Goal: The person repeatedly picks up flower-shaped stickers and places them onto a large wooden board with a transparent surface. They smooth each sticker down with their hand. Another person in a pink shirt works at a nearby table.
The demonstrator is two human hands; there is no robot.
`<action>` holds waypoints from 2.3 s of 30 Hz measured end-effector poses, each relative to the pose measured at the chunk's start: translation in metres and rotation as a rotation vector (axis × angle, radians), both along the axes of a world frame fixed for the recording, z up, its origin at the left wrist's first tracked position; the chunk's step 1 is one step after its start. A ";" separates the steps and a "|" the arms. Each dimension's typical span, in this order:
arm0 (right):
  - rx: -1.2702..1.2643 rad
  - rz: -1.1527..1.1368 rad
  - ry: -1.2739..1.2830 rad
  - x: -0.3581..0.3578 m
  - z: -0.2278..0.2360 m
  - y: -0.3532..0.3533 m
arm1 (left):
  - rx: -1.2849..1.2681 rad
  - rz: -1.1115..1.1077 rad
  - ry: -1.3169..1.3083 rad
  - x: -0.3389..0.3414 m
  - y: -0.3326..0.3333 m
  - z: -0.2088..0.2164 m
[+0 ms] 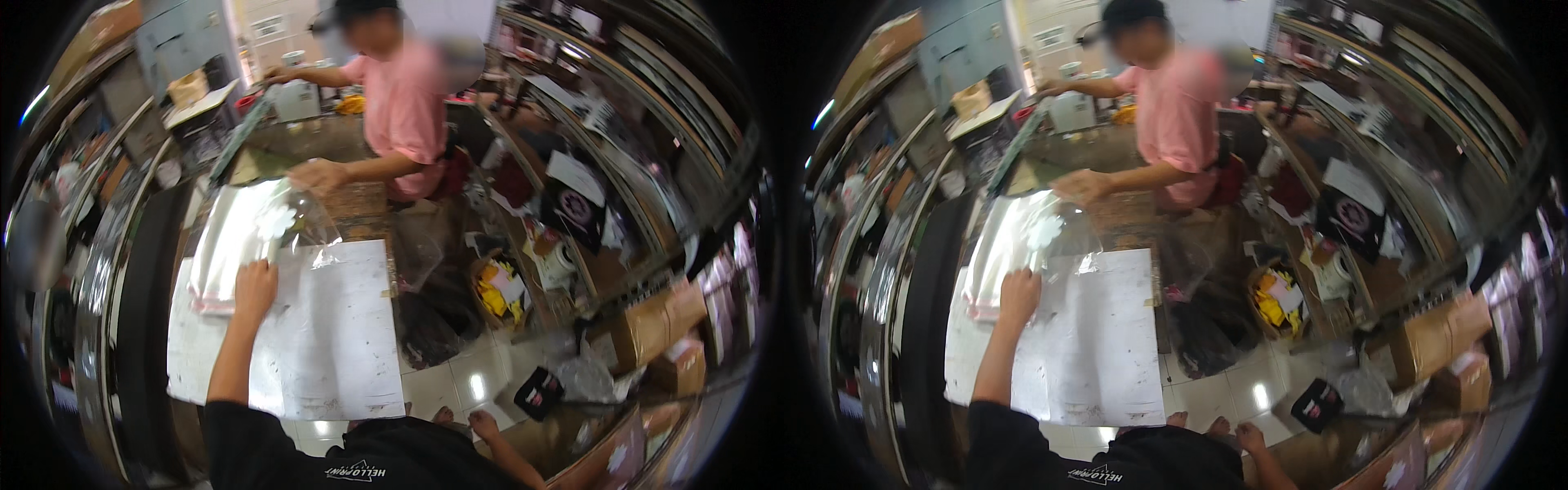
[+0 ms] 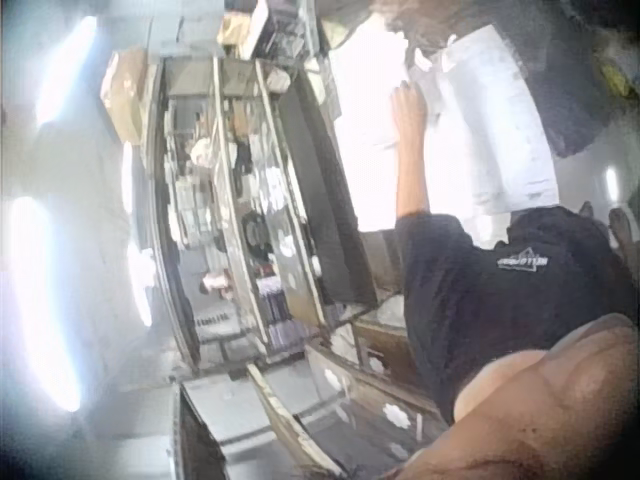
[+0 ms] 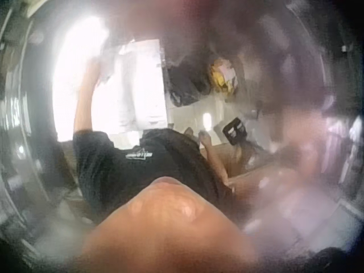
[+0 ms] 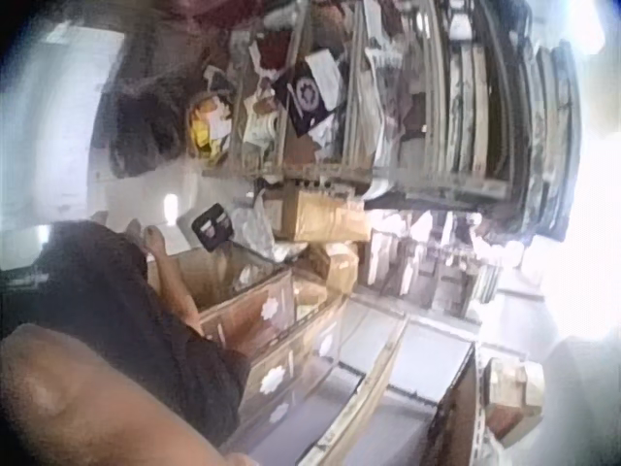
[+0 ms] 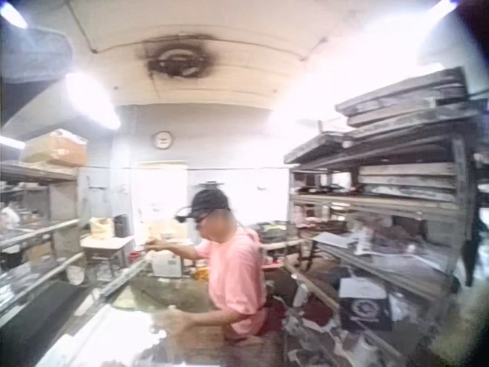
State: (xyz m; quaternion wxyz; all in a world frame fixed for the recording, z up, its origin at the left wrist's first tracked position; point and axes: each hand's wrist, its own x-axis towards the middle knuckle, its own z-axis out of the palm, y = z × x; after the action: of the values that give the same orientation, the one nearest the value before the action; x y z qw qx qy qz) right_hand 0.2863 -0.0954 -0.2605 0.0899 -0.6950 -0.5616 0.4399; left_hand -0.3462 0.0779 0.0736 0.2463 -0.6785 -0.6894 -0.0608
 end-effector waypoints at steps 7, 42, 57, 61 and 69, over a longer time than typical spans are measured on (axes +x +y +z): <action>0.140 0.286 0.844 -0.139 0.249 0.076 | -0.238 -0.403 -0.035 0.190 -0.058 0.018; 0.555 -1.131 0.302 0.329 0.236 -0.102 | -1.430 -0.891 -0.475 0.475 -0.104 -0.182; 0.871 -2.181 0.092 0.470 0.146 -0.418 | -1.814 -0.349 -0.402 0.388 -0.159 -0.375; 1.004 -2.271 0.041 0.490 0.115 -0.477 | -1.836 -0.294 -0.496 0.413 -0.151 -0.372; 0.925 -2.344 -0.107 0.511 0.093 -0.468 | -1.747 -0.275 -0.733 0.459 -0.133 -0.353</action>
State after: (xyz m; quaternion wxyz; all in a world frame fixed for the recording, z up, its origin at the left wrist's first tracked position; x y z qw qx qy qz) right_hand 0.7974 -0.5639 -0.1675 0.6369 -0.6953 0.2867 -0.1696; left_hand 0.1131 -0.0546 -0.2790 -0.5872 -0.6366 -0.4397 0.2379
